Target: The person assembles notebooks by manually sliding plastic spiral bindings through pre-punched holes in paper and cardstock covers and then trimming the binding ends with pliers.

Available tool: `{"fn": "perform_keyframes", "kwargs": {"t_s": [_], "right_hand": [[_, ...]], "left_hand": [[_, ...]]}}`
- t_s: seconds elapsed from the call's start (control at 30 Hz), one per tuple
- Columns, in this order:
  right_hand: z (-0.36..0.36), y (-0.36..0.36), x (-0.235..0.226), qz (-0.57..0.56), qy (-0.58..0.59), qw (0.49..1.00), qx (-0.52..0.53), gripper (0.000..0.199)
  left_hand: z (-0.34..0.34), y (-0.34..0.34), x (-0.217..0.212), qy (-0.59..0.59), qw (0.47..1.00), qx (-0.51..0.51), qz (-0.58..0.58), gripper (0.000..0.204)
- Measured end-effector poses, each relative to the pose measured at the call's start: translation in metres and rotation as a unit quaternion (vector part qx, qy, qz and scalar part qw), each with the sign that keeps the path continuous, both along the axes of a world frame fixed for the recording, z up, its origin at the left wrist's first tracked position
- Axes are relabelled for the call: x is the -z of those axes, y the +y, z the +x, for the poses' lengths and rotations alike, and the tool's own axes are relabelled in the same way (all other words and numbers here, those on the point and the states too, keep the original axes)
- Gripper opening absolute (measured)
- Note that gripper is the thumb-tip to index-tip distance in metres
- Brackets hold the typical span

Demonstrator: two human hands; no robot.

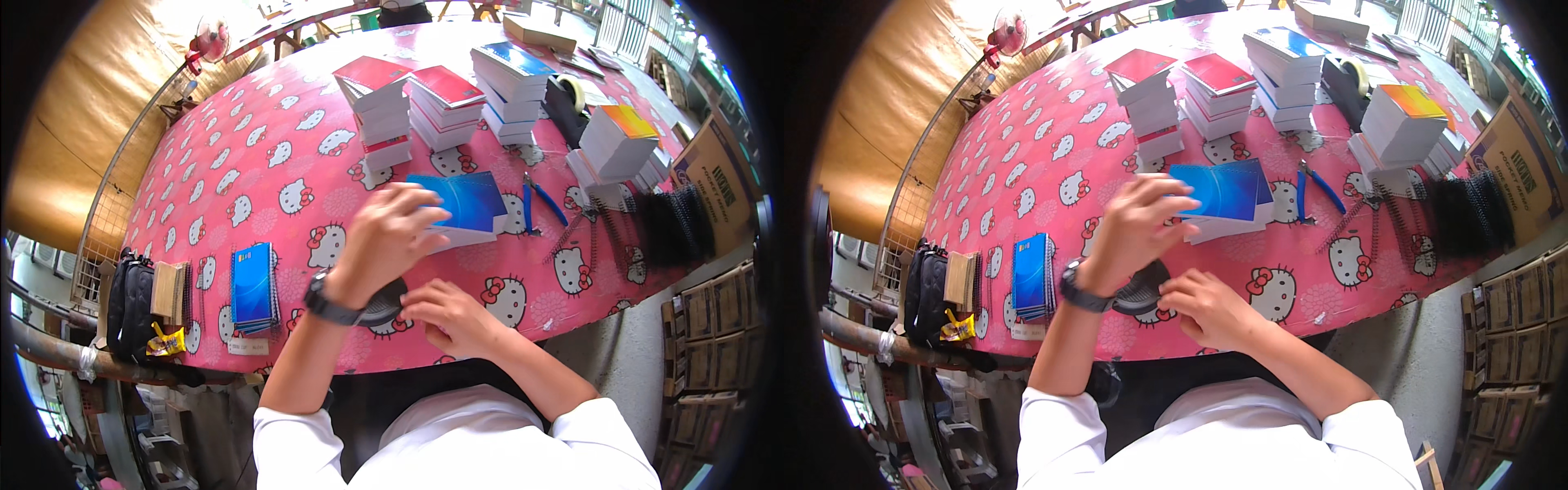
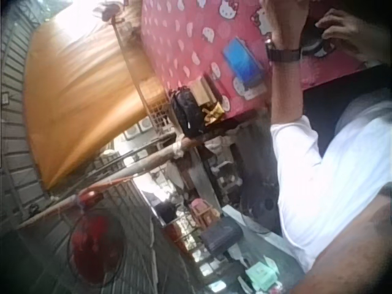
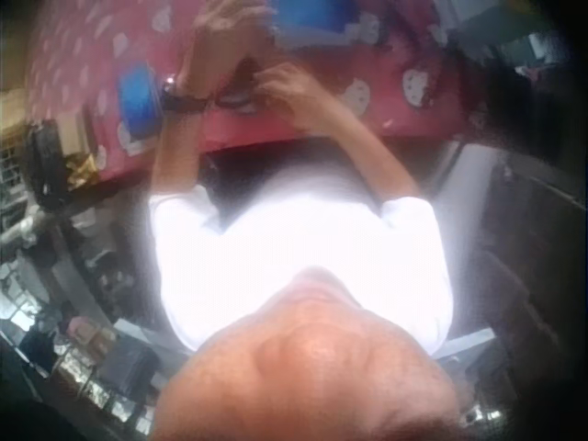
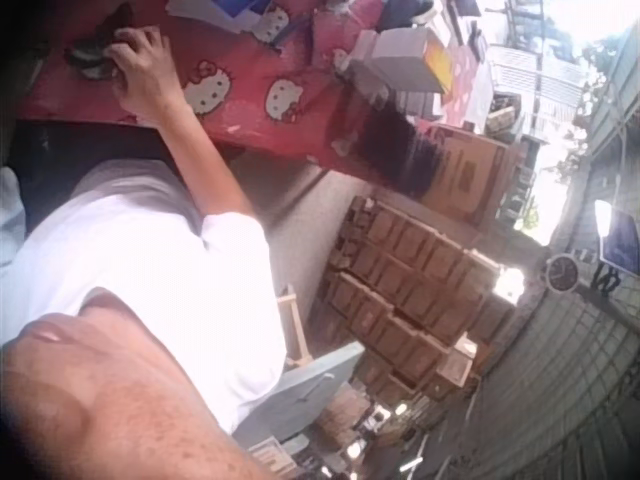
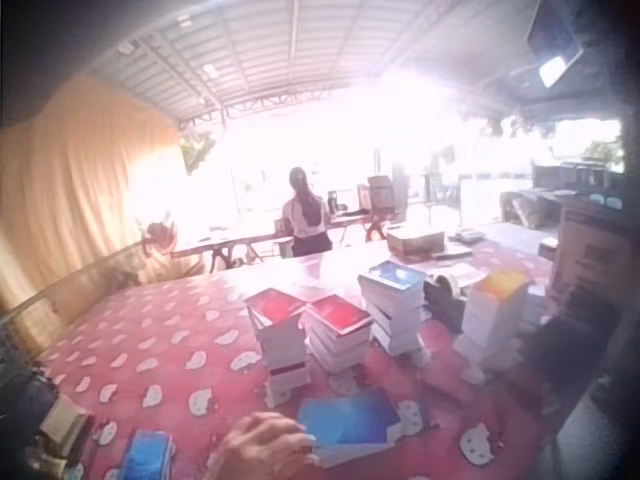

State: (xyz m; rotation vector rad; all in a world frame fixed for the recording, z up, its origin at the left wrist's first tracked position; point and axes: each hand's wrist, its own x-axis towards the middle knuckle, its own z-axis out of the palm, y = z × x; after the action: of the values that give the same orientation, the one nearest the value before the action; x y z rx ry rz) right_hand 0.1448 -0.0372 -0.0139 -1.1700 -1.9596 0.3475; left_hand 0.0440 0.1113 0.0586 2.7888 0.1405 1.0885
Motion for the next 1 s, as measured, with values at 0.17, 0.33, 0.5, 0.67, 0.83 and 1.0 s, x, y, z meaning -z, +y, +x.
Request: {"fn": "perform_keyframes", "kwargs": {"t_s": [0.17,0.33,0.5,0.67,0.83,1.0], "right_hand": [[0.009,-0.03,-0.012,-0.033,0.048,0.998,-0.004,0.026],[0.027,-0.047,0.001,-0.075,0.114,0.99,0.028,0.027],[0.011,-0.033,0.008,-0.079,0.104,0.991,-0.015,0.027],[0.005,-0.025,0.013,-0.077,0.096,0.991,-0.053,0.027],[0.011,-0.029,0.013,-0.094,0.084,0.99,-0.056,0.027],[-0.008,-0.015,0.011,-0.013,0.043,0.999,-0.002,0.028]], "left_hand": [[0.04,0.016,0.013,0.149,0.988,0.024,-0.043,0.033],[0.049,0.029,0.008,0.205,0.972,0.053,-0.102,0.028],[0.05,0.029,0.003,0.221,0.966,0.05,-0.126,0.027],[0.049,0.031,0.005,0.21,0.969,0.058,-0.119,0.026],[0.049,0.029,0.004,0.214,0.967,0.056,-0.124,0.023],[0.048,0.033,0.003,0.201,0.959,0.035,-0.195,0.019]]}}
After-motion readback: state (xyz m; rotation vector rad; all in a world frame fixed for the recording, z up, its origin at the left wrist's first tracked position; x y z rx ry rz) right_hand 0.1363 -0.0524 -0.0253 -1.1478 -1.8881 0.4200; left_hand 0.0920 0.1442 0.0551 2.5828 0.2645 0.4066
